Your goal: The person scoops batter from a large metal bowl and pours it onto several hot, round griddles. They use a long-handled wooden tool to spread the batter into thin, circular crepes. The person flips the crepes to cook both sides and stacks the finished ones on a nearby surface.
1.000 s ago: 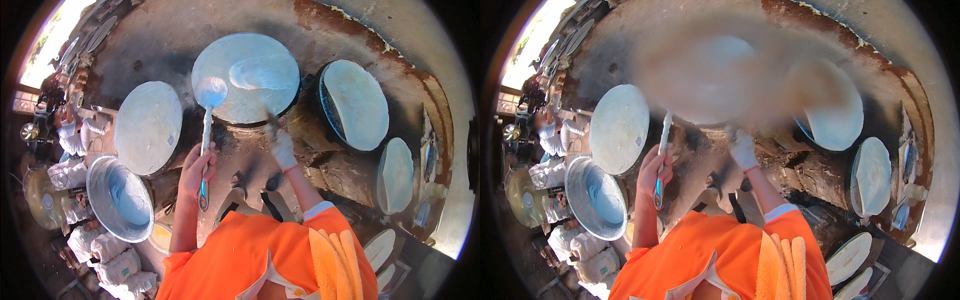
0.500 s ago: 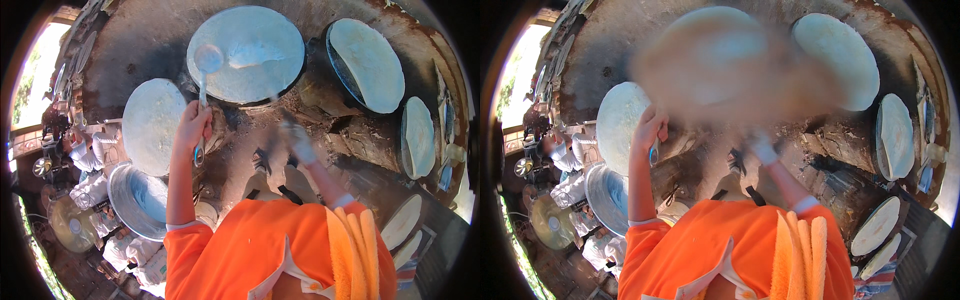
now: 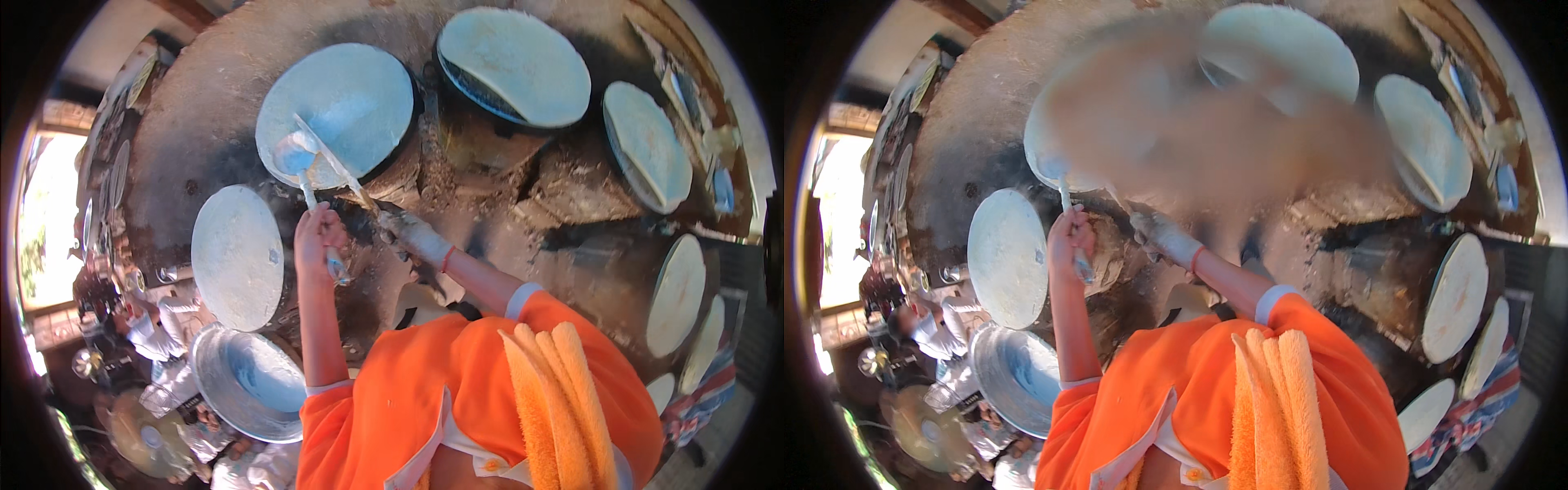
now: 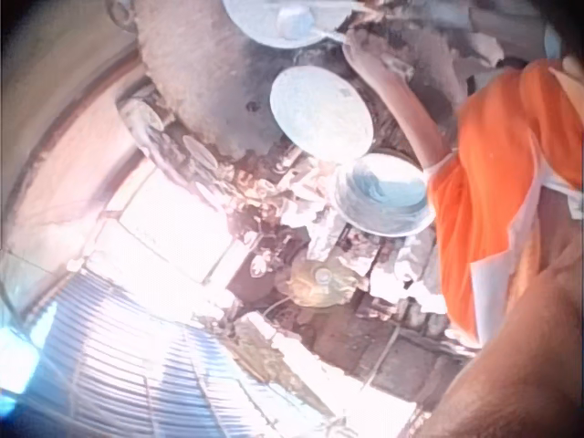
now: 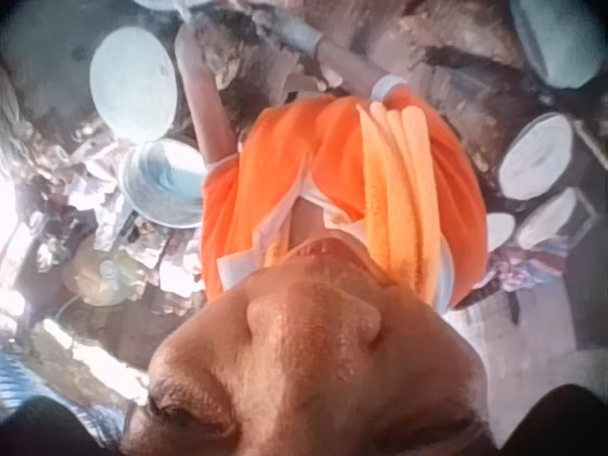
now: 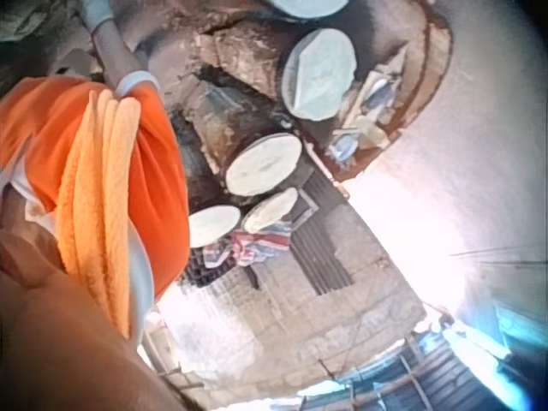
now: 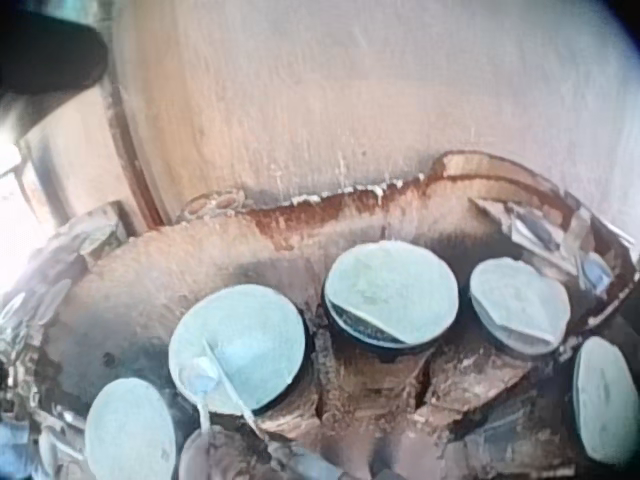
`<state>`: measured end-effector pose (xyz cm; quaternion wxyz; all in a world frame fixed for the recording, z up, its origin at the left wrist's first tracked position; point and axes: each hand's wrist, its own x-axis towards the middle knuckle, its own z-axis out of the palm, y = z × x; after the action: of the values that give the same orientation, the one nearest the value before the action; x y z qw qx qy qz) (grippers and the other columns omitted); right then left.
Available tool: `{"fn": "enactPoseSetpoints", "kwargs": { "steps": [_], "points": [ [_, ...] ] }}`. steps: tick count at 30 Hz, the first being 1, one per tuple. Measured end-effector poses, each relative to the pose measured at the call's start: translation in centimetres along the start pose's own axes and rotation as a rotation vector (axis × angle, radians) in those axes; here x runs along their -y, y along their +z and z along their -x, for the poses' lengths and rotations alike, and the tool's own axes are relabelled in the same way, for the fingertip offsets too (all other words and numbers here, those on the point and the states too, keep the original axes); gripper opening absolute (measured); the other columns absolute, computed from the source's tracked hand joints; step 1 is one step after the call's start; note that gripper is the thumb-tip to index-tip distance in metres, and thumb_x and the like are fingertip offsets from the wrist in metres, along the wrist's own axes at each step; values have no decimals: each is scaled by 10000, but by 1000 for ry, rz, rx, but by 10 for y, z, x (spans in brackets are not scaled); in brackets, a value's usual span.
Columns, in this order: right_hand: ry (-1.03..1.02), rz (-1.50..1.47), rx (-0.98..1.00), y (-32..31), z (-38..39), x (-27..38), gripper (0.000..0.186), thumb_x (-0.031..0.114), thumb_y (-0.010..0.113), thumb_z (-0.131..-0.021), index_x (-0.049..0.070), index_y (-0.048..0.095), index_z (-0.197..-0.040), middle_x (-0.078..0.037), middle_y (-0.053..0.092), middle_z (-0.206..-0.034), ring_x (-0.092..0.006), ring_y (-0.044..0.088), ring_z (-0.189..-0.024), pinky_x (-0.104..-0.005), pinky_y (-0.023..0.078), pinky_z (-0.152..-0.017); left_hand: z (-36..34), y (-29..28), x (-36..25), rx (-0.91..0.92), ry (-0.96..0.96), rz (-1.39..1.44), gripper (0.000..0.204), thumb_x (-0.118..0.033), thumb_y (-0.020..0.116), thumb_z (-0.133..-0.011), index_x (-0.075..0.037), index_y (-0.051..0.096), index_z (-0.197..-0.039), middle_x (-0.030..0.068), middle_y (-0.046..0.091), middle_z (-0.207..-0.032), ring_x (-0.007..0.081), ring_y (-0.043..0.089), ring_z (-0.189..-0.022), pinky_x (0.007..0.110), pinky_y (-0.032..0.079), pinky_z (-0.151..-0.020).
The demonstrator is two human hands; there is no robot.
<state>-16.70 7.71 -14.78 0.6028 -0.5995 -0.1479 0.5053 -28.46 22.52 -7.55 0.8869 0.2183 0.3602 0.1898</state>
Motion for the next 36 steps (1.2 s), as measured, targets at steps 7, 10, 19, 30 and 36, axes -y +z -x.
{"fn": "enactPoseSetpoints", "kwargs": {
  "steps": [7,10,19,30,36],
  "points": [
    [-190,270,-82,-74,-9,-15,207,117,444,-886,74,591,-1026,-36,600,-849,-139,569,-713,-293,458,-545,45,3,5,565,141,466,336,-136,272,-965,72,334,-1222,40,387,-745,43,352,-373,198,298,-348],
    [-457,1056,148,-59,-12,-48,206,88,448,-880,63,587,-1030,-37,616,-899,-121,581,-778,-288,459,-544,50,4,-6,414,94,461,305,-156,336,-957,63,387,-1163,6,396,-719,27,319,-374,181,280,-339],
    [-460,761,253,-14,72,-16,373,161,431,-909,54,451,-1265,-97,515,-1233,-200,540,-1052,-310,444,-882,184,-69,5,-386,405,-202,90,-148,426,-917,-86,378,-963,20,415,-669,78,340,-352,222,291,-314],
    [-503,1434,132,18,117,-56,391,229,520,-847,98,507,-1215,-138,594,-1050,-281,589,-909,-349,484,-742,145,-130,47,-621,438,-797,203,-128,496,-856,-18,351,-946,177,479,-624,286,523,-534,381,405,-508],
    [-646,1084,222,43,119,-55,389,214,503,-865,20,497,-1203,-157,573,-1125,-284,569,-1014,-335,455,-846,145,-139,65,-643,499,-716,203,-136,473,-866,-28,364,-999,132,497,-669,253,521,-542,357,405,-487]
  ]
}}
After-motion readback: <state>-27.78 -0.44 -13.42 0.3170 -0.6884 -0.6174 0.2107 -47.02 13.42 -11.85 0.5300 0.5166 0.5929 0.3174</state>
